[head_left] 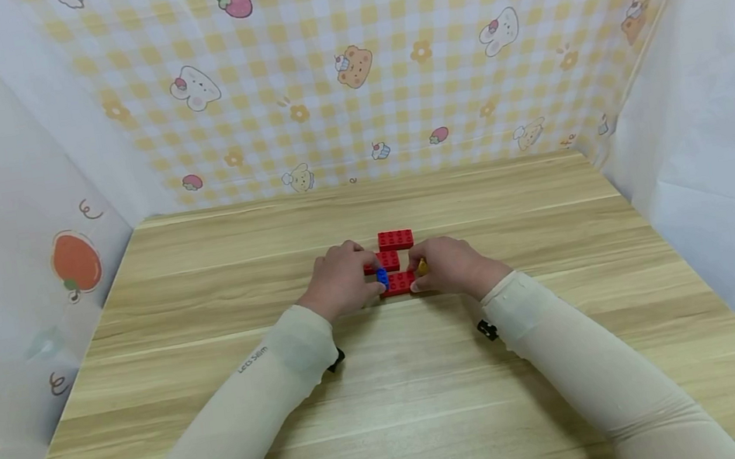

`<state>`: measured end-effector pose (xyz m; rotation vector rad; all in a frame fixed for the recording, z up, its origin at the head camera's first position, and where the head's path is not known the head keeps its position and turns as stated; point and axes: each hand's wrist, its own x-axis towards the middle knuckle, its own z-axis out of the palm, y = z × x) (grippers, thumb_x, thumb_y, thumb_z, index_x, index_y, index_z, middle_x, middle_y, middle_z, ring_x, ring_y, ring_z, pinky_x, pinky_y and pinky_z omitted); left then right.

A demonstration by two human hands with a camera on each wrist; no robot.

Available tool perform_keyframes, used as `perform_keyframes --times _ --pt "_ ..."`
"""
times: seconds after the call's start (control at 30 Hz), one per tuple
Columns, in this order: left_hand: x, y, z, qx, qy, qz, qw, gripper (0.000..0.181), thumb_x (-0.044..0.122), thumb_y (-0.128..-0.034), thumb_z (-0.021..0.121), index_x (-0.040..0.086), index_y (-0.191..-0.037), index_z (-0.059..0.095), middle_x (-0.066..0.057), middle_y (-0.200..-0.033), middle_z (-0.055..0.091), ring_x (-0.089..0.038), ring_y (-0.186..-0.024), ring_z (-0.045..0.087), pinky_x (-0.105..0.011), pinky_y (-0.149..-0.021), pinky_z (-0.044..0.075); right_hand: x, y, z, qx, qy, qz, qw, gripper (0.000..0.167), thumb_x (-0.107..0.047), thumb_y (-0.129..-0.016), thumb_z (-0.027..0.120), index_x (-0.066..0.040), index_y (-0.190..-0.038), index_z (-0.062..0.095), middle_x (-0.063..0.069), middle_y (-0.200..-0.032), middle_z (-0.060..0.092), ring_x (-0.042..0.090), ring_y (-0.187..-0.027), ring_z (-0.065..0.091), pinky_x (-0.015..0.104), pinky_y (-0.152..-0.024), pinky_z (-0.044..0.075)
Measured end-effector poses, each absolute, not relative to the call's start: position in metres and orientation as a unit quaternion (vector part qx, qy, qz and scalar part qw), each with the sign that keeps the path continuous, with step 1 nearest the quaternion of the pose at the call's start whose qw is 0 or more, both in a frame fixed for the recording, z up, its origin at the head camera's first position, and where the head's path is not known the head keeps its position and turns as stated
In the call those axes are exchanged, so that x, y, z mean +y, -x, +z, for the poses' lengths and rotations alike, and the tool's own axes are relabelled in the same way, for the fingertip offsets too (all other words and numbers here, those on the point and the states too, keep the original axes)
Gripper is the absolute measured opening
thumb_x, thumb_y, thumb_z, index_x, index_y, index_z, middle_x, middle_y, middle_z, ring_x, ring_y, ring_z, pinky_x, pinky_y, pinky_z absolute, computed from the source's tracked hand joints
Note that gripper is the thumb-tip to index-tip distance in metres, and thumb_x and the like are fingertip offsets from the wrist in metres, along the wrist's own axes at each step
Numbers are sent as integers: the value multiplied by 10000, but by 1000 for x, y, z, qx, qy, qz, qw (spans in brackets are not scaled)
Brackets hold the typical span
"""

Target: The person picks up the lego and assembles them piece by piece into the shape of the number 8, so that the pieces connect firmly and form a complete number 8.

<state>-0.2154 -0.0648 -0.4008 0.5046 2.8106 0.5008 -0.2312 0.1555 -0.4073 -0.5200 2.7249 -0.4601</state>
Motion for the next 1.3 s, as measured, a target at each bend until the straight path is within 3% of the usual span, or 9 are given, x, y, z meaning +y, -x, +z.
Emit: perform_keyframes --times 0.73,1.3 --pt "-68 215 -399 960 -170 182 127 350 390 -955 784 229 -1262 729 -70 -1464 544 -359 -1382 459 -555 -1136 374 155 231 -407 956 181 -163 165 221 -287 -913 850 -174 -1051 719 2 -869 654 206 -778 553 359 -711 437" --pt "-67 218 -401 957 -178 197 115 210 379 -984 746 252 -1152 736 -73 -1465 550 -363 -1352 485 -572 -1100 398 154 231 -406 956 181 -159 167 217 -285 -917 848 -169 -1038 711 12 -881 649 203 -783 556 350 -705 442"
